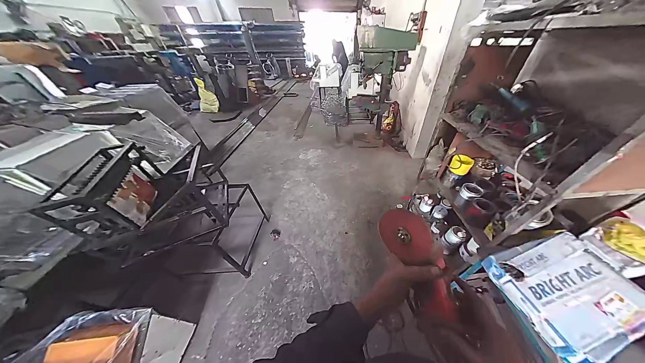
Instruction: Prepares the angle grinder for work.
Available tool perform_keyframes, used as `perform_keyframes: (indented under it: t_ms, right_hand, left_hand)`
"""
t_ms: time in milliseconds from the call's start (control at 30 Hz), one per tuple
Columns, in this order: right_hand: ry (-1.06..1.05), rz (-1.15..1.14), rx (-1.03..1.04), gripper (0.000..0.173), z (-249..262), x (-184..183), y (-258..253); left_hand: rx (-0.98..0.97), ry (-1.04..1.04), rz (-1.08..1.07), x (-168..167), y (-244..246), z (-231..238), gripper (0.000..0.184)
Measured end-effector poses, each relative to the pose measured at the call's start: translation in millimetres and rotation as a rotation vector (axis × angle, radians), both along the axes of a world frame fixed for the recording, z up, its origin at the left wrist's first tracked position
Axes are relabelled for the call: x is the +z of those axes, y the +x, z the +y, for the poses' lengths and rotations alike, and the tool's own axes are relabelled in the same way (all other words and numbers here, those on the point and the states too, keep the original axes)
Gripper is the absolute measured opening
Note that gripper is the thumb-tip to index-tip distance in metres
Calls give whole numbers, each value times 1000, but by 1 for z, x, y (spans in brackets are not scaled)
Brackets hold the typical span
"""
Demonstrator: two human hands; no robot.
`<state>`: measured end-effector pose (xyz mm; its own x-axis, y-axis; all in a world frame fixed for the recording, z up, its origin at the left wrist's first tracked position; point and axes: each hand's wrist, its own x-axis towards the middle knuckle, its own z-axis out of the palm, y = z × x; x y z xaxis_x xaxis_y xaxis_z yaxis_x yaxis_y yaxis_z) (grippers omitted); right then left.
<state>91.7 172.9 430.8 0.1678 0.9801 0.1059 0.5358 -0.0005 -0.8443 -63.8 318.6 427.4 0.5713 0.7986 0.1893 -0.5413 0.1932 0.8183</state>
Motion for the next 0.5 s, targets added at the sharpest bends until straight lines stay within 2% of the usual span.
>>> perform_keyframes:
  t_ms: [133,200,267,333,433,500]
  right_hand:
    - [84,-101,59,62,5,-28,8]
    - [-6,-197,86,42,9,-43,6]
    - [-77,-201,56,28,13,-52,2]
    - [-57,-99,28,34,22,-69,11]
    - [-88,115,104,75,48,-66,19]
    - [-150,199,215,92,70,-55,9]
  left_hand:
    - [149,237,98,25,-12,19,62]
    - [226,409,207,34,-20,30,78]
    - [253,495,224,45,-29,32,80]
    - [245,512,213,55,-36,31,80]
    - [235,530,256,65,-44,35,93]
    - [274,542,257,72,-43,36,98]
